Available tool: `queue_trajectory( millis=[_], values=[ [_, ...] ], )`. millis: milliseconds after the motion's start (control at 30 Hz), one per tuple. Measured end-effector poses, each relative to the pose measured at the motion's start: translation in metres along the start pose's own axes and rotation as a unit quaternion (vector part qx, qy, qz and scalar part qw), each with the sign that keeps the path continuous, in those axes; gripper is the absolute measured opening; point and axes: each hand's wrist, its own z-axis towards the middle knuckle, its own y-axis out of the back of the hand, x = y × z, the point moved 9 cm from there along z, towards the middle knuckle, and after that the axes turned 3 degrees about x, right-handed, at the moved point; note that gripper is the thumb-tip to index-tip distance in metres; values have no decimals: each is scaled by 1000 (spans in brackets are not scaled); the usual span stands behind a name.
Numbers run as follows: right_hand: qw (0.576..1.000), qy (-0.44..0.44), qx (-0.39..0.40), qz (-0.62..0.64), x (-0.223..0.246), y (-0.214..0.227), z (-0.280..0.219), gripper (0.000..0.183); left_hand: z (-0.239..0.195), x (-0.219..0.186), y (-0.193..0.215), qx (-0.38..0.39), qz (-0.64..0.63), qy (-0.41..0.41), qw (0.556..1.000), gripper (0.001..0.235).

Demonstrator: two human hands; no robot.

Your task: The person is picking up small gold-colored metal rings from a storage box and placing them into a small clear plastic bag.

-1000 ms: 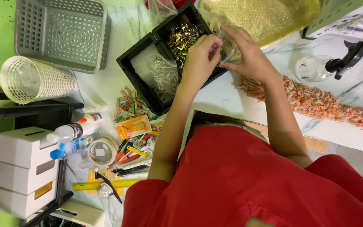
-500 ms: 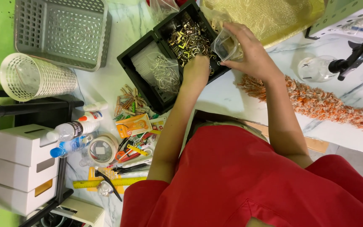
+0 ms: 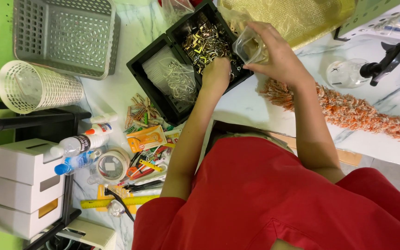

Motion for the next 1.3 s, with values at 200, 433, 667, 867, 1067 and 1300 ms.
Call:
queue_trajectory(
  millis=[200,433,667,867,1067,1300],
  values=[
    [998,6,-13,-68,-1,14,6,104,-29,-27,84,-108,-186,-48,975,12],
    [984,147,12,-102,76,13,36,85,-44,-31,151,-132,-332,-76,931,26],
    [978,157,-12,-134,63,-11,83,15,-43,-2,185,-209,-363,-110,902,24],
    [980,148,-47,-121,58,-11,138,14,-15,47,206,-274,-279,-50,919,23],
    [980,144,-96,-95,60,-23,183,12,17,71,203,-275,-84,4,958,28],
    [989,83,-122,8,35,-55,209,9,11,84,207,-307,-175,-38,935,29]
  ],
)
